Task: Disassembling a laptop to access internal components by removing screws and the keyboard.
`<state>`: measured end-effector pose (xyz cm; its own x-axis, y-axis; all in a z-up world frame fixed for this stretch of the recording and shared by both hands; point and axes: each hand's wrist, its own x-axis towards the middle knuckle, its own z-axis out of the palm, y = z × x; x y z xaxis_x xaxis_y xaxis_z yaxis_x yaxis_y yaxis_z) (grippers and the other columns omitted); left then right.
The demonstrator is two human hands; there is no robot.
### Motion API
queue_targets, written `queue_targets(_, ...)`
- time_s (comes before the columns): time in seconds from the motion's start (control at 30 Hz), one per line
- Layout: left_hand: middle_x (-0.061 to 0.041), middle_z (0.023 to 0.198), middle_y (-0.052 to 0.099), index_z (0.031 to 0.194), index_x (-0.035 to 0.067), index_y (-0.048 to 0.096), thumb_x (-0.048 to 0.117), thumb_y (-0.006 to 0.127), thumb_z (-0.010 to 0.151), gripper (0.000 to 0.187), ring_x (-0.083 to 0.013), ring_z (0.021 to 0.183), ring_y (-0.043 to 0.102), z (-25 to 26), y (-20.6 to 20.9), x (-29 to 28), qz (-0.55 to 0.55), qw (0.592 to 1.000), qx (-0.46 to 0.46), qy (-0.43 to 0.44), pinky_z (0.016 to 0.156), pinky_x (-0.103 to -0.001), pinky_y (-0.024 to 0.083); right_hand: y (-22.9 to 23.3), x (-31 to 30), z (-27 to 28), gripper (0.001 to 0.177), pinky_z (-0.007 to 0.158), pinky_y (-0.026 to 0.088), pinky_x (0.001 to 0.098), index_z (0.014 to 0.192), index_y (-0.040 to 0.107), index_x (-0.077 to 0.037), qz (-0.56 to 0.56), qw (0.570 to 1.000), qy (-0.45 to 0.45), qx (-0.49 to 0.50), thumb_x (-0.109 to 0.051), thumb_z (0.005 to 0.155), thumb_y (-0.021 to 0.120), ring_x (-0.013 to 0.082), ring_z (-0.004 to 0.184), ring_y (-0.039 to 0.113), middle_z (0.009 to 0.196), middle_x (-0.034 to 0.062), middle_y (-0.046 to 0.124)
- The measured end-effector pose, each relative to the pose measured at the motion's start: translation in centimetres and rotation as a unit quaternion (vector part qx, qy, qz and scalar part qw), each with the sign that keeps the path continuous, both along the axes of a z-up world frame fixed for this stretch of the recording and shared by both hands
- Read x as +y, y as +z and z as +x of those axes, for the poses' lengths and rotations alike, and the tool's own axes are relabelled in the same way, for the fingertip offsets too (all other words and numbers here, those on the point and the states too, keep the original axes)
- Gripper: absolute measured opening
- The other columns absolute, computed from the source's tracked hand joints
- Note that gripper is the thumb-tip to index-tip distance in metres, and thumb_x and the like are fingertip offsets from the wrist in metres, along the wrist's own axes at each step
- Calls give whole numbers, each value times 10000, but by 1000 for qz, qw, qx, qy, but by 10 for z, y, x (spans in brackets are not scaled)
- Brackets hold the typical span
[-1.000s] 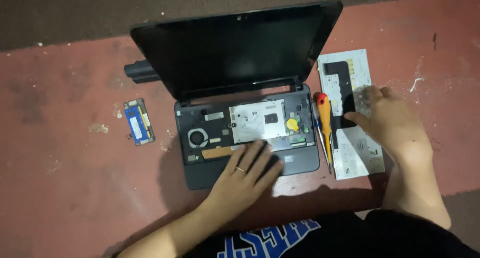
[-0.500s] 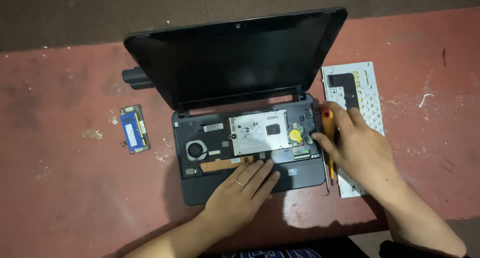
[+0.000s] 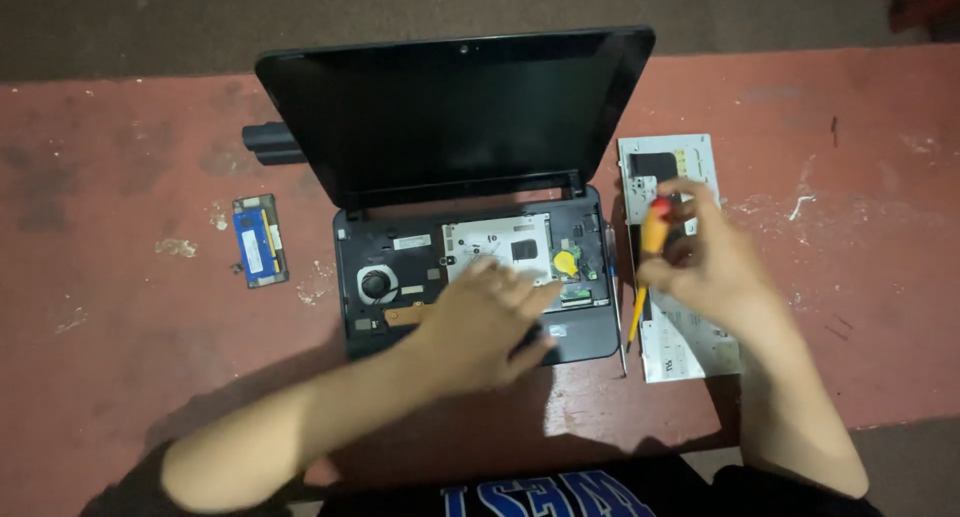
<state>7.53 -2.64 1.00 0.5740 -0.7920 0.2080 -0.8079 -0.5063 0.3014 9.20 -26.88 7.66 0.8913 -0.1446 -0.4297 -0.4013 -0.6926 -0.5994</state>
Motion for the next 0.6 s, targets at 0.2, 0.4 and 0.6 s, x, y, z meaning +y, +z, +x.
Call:
queue_targets(0.2,-156,1332,530,1245,15,537,488,690,811,660,-337,1293,473,52,-17,-13,-96,993,-58,38,987,-495,397,2,-4,-21,515,699,526,314,1279,370,-32,136,944,10,-301,95,807,530,192,815,483,1079,125,386)
queue_targets(0.4,-134,1279,569,1189,114,646,453,706,780,535,-319,1265,506,56,-39,-13,-159,982,-95,39,987,-486,400,-29,17,-20,330,818,434,416,1103,513,27,-55,819,123,-558,-5,808,656,335,971,475,1012,175,494)
queue_targets(0.6,-126,1195,563,1169,145,631,470,703,745,539,-314,1159,549,65,-46,-14,-166,980,-102,37,926,-454,412,-42,19,-13,324,750,481,416,1035,603,1,-83,798,167,-573,-9,740,737,370,914,522,960,175,598)
